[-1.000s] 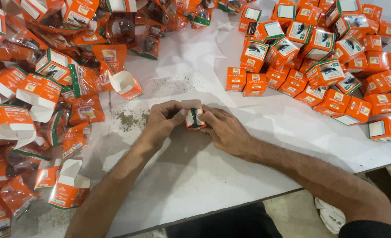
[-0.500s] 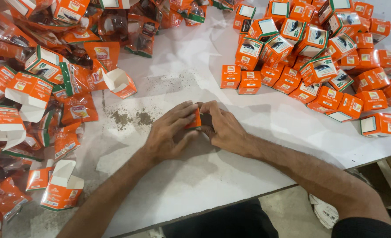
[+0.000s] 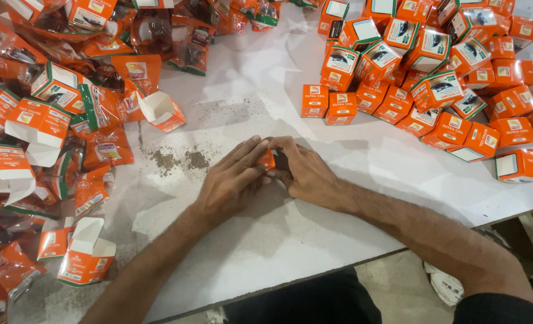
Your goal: The person picks up a small white paper carton, opens it, places an orange boxed product inside, folds the carton flaps closed, and sets the packed carton onto a pile, repeating this packing cycle for successive cartons across the table.
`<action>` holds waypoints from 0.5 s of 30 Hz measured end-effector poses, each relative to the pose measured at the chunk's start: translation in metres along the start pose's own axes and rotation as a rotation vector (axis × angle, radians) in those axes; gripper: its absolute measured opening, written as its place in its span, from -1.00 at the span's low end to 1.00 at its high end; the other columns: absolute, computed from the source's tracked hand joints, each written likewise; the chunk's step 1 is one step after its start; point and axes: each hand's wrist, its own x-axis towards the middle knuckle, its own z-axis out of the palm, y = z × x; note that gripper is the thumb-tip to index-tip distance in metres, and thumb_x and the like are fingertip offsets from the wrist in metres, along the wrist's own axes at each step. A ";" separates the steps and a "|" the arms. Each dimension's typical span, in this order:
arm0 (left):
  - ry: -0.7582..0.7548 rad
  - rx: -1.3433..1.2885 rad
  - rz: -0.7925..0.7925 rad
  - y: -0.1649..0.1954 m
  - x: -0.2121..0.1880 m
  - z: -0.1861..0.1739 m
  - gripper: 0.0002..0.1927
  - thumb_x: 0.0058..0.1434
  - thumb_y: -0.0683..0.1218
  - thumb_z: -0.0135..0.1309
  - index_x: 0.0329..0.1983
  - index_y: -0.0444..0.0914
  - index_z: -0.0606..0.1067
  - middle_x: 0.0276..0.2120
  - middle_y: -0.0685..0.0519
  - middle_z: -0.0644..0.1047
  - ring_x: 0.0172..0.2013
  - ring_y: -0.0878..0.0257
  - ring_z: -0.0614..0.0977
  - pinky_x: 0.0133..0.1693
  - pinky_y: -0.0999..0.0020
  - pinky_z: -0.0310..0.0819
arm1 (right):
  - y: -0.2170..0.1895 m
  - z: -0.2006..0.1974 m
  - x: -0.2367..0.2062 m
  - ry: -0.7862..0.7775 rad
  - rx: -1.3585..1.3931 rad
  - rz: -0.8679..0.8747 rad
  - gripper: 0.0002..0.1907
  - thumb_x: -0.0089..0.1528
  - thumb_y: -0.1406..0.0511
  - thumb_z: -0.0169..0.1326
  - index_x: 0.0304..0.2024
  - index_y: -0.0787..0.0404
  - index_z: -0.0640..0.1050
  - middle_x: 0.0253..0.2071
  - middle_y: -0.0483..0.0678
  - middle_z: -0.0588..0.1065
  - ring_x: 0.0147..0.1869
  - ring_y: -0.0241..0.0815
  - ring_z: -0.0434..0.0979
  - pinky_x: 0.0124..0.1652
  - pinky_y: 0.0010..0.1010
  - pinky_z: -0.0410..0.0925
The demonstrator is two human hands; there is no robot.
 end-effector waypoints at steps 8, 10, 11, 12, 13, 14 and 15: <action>0.142 0.256 0.029 -0.007 -0.010 -0.024 -0.82 0.32 -0.19 0.25 -0.07 -0.22 0.50 0.42 -0.12 0.32 0.46 -0.13 0.31 0.48 -0.17 0.11 | 0.004 -0.016 0.014 0.184 -0.795 -0.302 -0.24 0.19 0.17 0.27 0.32 0.37 0.31 0.23 0.18 0.37 0.47 0.17 0.22 0.41 0.38 -0.08; 0.229 0.506 -0.134 -0.024 -0.009 -0.045 -0.57 0.38 -0.10 0.24 0.26 -0.34 0.46 0.38 -0.15 0.28 0.35 -0.14 0.36 0.36 -0.21 0.21 | 0.011 -0.033 0.021 0.286 -0.981 -0.272 -0.32 0.23 0.12 0.25 0.25 0.40 0.39 0.30 0.26 0.34 0.53 0.24 0.15 0.39 0.45 -0.15; 0.254 0.600 -0.202 -0.034 -0.007 -0.055 -0.51 0.39 -0.08 0.24 0.29 -0.35 0.41 0.37 -0.29 0.24 0.28 -0.20 0.36 0.26 -0.22 0.24 | 0.015 -0.042 0.025 0.329 -1.015 -0.241 -0.33 0.25 0.09 0.24 0.25 0.39 0.42 0.34 0.29 0.31 0.56 0.27 0.12 0.39 0.46 -0.17; 0.280 0.692 -0.270 -0.044 -0.006 -0.064 -0.45 0.39 -0.05 0.24 0.33 -0.37 0.36 0.36 -0.43 0.21 0.22 -0.25 0.35 0.17 -0.23 0.27 | 0.019 -0.048 0.027 0.372 -1.050 -0.209 -0.34 0.28 0.06 0.24 0.25 0.38 0.44 0.37 0.33 0.29 0.58 0.30 0.08 0.39 0.47 -0.19; 0.224 0.684 -0.322 -0.052 -0.004 -0.070 -0.50 0.35 -0.10 0.22 0.30 -0.30 0.38 0.34 -0.38 0.25 0.22 -0.24 0.39 0.17 -0.17 0.32 | 0.021 -0.048 0.028 0.385 -1.078 -0.204 -0.32 0.26 0.08 0.25 0.27 0.38 0.42 0.40 0.34 0.27 0.58 0.30 0.08 0.39 0.45 -0.17; 0.168 0.674 -0.374 -0.059 -0.003 -0.073 -0.52 0.31 -0.15 0.21 0.27 -0.23 0.39 0.32 -0.33 0.30 0.23 -0.23 0.43 0.17 -0.12 0.37 | 0.023 -0.046 0.029 0.398 -1.106 -0.198 -0.31 0.25 0.10 0.26 0.29 0.38 0.40 0.42 0.35 0.25 0.57 0.29 0.08 0.38 0.44 -0.14; 0.110 0.660 -0.431 -0.061 -0.003 -0.072 -0.52 0.26 -0.20 0.19 0.25 -0.17 0.41 0.30 -0.27 0.35 0.23 -0.22 0.47 0.18 -0.07 0.42 | 0.024 -0.043 0.028 0.405 -1.133 -0.192 -0.29 0.24 0.11 0.27 0.31 0.38 0.39 0.44 0.35 0.23 0.57 0.29 0.07 0.37 0.42 -0.11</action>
